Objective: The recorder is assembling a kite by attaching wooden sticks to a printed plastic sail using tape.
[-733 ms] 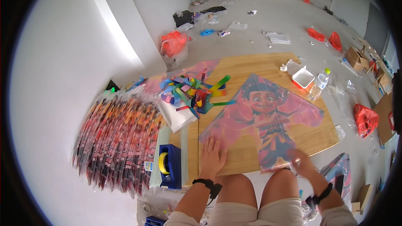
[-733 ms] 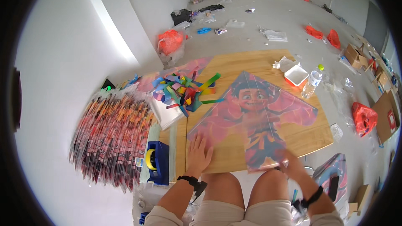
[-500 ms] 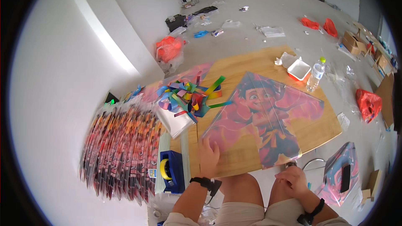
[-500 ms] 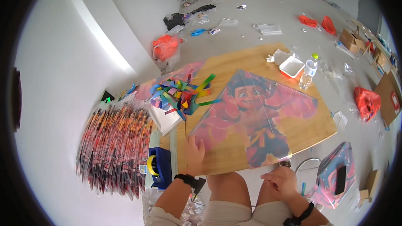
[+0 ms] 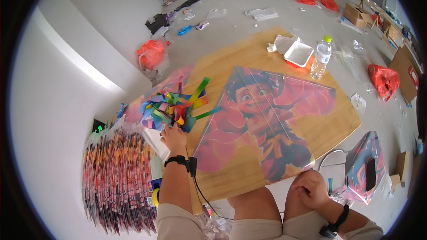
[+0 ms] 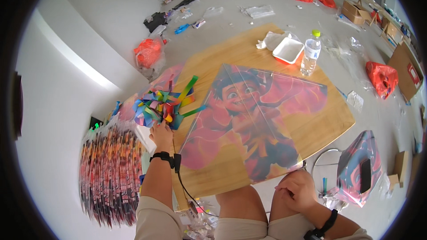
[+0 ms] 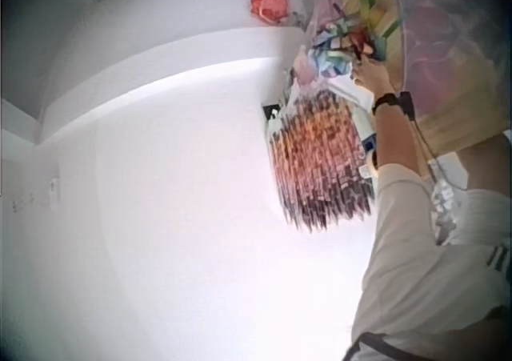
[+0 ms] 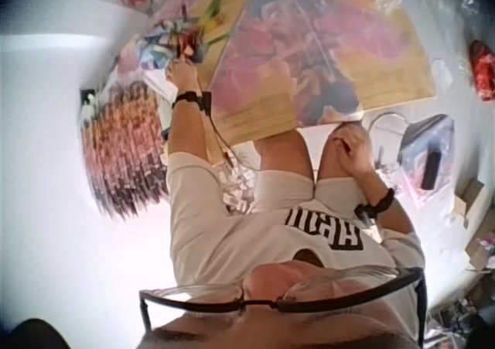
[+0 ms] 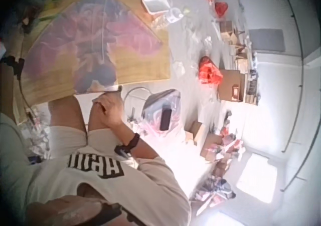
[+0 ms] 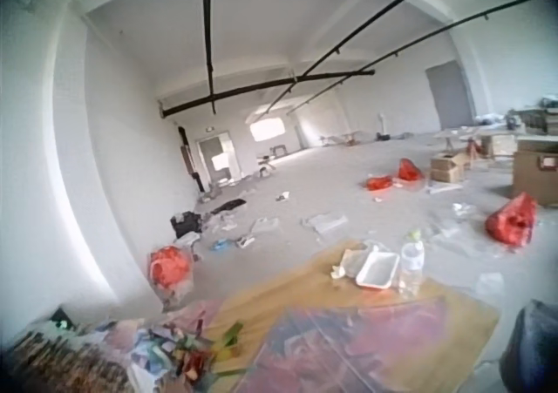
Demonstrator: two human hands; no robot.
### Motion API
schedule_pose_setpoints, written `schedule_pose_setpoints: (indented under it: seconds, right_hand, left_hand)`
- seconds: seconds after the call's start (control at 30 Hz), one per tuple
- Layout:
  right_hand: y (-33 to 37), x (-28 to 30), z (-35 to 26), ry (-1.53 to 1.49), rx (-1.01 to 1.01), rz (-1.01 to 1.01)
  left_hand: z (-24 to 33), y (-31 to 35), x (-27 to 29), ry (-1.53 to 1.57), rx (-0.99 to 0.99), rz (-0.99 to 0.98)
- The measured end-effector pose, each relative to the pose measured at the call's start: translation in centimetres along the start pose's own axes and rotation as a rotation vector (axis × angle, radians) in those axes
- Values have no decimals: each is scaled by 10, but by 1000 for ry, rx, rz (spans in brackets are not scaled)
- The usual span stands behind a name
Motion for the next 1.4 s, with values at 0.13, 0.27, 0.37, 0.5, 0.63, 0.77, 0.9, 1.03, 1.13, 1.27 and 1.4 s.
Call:
schedule_pose_setpoints:
  seconds: [0.13, 0.27, 0.37, 0.5, 0.63, 0.77, 0.9, 1.03, 1.13, 1.27, 1.4]
  right_hand:
    - [2, 2, 6, -81, -90, -29]
    - [6, -5, 17, -50, -84, -45]
    - [0, 2, 16, 0, -31, -36]
    - [8, -3, 16, -70, -161, -54]
    - [-12, -2, 5, -122, -33, -23]
    - [-3, 0, 0, -178, -156, -45]
    - [-7, 4, 4, -27, 13, -6]
    - [-4, 3, -8, -4, -5, -20]
    - [5, -3, -12, -57, -64, -29]
    - [19, 5, -30, -86, -145, -15]
    - [36, -2, -24, -53, -118, -63]
  left_hand:
    - [-10, -31, 3, 281, 177, -192]
    - [-73, -32, -23, 106, 187, -343]
    - [-83, -33, -37, 171, 77, -597]
    - [-68, -47, -48, 201, 120, -700]
    - [-130, -33, -83, 260, 187, -650]
    - [-75, -35, -34, 145, 118, -338]
    - [-74, -51, 13, 307, 201, -256]
    - [-98, -60, 47, 521, 164, -181]
    - [-100, -58, 88, 622, 71, -165]
    - [-58, -38, 199, 705, -204, 59]
    - [-17, 8, 333, 731, -417, 217]
Point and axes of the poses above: each hand's wrist, its own y-axis away from the middle knuckle, its own x-axis out of the back of the hand, z = x × y, the point moved 3 cm from there along -y, towards the middle knuckle, and after that the axes turned 8 degrees about -z, right-handed, at the moved point
